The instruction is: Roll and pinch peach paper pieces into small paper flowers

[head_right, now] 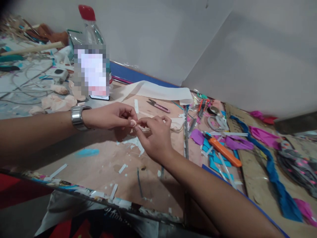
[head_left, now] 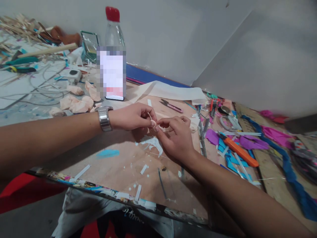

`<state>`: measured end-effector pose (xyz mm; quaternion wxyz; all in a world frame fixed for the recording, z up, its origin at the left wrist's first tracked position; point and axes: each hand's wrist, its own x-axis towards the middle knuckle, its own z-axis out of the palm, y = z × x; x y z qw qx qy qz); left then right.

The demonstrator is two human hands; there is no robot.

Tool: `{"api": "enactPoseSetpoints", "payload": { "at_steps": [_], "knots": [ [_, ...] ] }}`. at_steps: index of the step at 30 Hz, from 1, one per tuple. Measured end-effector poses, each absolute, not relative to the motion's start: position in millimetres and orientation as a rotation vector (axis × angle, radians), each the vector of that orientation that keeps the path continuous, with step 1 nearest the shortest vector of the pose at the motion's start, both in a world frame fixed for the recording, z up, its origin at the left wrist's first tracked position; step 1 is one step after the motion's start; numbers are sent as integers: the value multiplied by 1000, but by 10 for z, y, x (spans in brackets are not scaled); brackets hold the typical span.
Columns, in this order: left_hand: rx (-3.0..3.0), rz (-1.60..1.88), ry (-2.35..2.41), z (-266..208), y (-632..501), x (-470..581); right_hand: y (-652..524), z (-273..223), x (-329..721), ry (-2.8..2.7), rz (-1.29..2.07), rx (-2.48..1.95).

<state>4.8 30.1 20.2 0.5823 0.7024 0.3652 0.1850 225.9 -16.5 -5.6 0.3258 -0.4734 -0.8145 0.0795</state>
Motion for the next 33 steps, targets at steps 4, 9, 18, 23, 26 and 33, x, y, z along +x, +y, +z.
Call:
{"api": "enactPoseSetpoints", "payload": {
  "at_steps": [4, 9, 18, 23, 26, 33],
  "knots": [
    [1662, 452, 818, 180, 298, 49, -166, -52, 2256, -2129, 215, -1283],
    [1632, 460, 816, 171, 316, 46, -164, -62, 2261, -2120, 207, -1276],
    [1549, 485, 807, 120, 295, 48, -173, -61, 2269, -2180, 173, -1233],
    [1507, 462, 766, 152, 276, 48, -171, -59, 2276, -2240, 154, -1224],
    [1446, 388, 761, 190, 260, 51, -175, -62, 2276, -2267, 126, -1187],
    [1400, 335, 714, 157, 260, 43, -191, -60, 2274, -2335, 115, -1086]
  ]
}}
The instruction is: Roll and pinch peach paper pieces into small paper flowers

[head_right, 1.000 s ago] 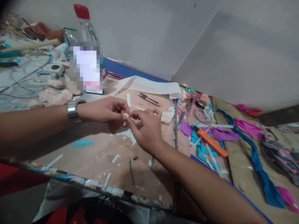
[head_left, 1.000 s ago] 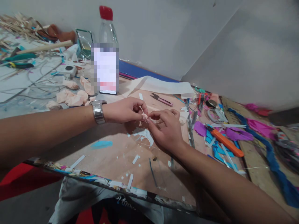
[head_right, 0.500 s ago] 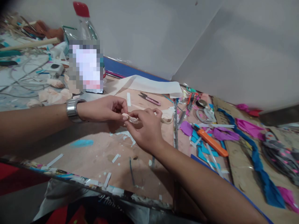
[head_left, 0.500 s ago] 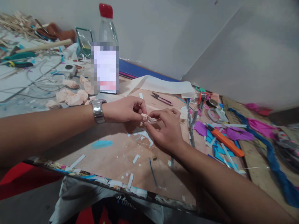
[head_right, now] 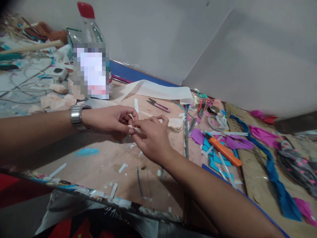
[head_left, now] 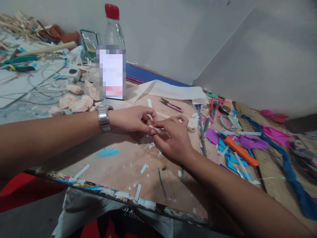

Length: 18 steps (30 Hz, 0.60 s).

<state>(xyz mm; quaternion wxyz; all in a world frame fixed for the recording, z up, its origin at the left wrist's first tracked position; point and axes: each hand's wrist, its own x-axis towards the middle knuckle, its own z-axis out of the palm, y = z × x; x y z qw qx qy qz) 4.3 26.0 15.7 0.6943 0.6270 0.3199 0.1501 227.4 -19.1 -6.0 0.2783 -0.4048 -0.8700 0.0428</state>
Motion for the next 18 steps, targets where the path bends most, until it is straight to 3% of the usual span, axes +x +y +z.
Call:
{"api": "enactPoseSetpoints", "payload": {
  "at_steps": [18],
  "knots": [
    [1431, 323, 760, 167, 285, 47, -180, -58, 2288, -2319, 10, -1007]
  ]
}}
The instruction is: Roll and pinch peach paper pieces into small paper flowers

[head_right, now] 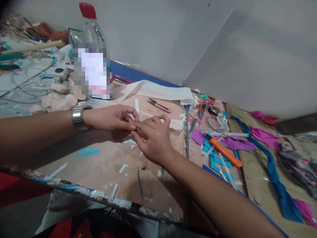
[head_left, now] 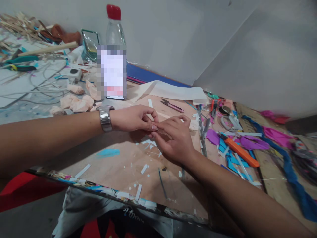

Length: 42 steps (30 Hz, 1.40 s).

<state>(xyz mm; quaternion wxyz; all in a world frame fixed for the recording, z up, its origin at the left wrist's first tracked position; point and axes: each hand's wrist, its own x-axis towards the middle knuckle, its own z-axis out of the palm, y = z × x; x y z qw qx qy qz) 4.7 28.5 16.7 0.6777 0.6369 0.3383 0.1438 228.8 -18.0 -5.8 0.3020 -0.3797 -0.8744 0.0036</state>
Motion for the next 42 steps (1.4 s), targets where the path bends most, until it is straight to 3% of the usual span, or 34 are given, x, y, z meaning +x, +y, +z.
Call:
{"api": "enactPoseSetpoints", "payload": {
  "at_steps": [22, 42],
  "knots": [
    [1500, 105, 606, 167, 272, 6, -169, -72, 2289, -2505, 121, -656],
    [1230, 226, 543, 235, 263, 8, -197, -30, 2287, -2294, 49, -767]
  ]
}}
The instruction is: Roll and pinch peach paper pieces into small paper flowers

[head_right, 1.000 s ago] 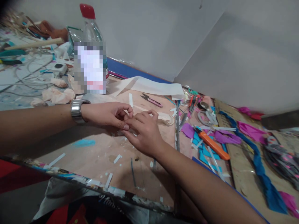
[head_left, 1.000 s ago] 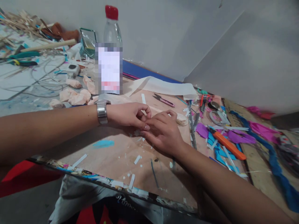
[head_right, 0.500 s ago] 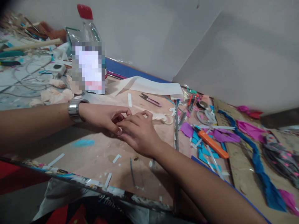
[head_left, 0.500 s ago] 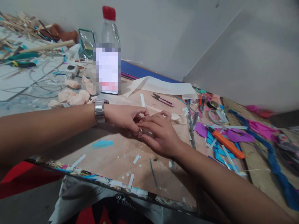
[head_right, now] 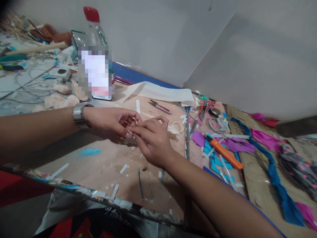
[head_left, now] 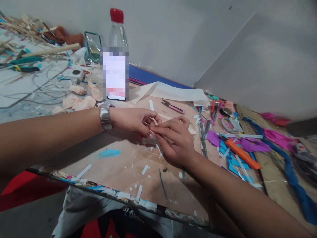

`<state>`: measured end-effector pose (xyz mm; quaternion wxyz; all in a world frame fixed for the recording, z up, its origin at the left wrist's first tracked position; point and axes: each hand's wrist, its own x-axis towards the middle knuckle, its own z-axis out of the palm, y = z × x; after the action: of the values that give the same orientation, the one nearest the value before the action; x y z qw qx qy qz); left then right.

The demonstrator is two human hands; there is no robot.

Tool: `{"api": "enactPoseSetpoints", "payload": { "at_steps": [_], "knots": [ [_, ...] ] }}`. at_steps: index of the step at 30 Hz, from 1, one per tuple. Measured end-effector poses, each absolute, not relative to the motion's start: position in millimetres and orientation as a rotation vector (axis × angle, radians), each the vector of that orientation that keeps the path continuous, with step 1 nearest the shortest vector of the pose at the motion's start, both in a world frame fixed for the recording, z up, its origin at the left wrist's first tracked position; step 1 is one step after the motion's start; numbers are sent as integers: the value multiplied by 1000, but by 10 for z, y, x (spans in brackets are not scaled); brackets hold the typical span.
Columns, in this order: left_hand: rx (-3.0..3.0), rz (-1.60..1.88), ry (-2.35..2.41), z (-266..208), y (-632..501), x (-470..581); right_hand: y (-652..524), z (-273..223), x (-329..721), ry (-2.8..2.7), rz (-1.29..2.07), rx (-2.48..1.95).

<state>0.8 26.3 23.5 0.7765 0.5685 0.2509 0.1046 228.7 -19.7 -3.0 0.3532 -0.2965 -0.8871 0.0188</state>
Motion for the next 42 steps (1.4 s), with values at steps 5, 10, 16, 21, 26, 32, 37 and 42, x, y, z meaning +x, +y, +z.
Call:
{"api": "enactPoseSetpoints", "payload": {
  "at_steps": [5, 10, 16, 21, 26, 32, 37, 42],
  "knots": [
    [1161, 244, 544, 231, 262, 4, -199, -20, 2289, -2254, 16, -782],
    [1179, 287, 537, 220, 288, -1, -204, -33, 2286, -2263, 32, -799],
    [1185, 248, 524, 230, 285, 5, -188, -40, 2284, -2306, 14, -795],
    [1137, 179, 506, 230, 232, 21, -190, -34, 2284, -2382, 32, -709],
    [1252, 107, 505, 210, 259, 12, -203, -33, 2286, -2449, 60, -658],
    [1295, 128, 523, 186, 267, 10, -187, -70, 2295, -2460, 73, -660],
    [1258, 248, 617, 179, 285, 15, -165, -97, 2304, -2418, 46, -820],
    [1311, 367, 638, 197, 305, 27, -181, -72, 2293, -2327, 14, -930]
  ]
}}
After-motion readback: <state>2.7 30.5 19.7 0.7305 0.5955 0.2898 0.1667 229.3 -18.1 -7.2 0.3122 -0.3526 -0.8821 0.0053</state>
